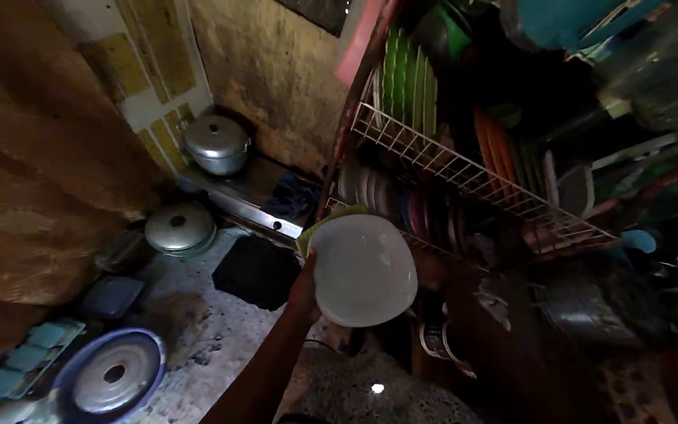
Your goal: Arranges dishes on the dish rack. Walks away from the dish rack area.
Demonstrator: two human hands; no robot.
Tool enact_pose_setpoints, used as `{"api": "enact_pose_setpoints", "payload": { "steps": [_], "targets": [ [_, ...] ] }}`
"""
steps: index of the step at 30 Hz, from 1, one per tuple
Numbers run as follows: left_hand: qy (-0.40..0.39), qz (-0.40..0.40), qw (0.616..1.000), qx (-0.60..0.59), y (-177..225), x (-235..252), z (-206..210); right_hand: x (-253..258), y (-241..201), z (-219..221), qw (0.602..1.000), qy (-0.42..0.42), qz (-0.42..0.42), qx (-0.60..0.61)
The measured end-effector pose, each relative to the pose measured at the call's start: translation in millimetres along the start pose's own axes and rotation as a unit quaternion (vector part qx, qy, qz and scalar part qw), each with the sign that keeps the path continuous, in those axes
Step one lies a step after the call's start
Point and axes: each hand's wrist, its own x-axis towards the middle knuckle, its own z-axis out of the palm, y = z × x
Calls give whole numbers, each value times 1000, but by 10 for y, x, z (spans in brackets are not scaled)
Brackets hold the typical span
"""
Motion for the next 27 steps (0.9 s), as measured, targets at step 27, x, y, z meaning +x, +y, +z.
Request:
{"api": "enact_pose_setpoints", "payload": {
  "steps": [27],
  "targets": [
    [-3, 88, 996, -31, 263, -345, -42, -1067, -929, 200, 919, 335, -185, -95]
  ]
}}
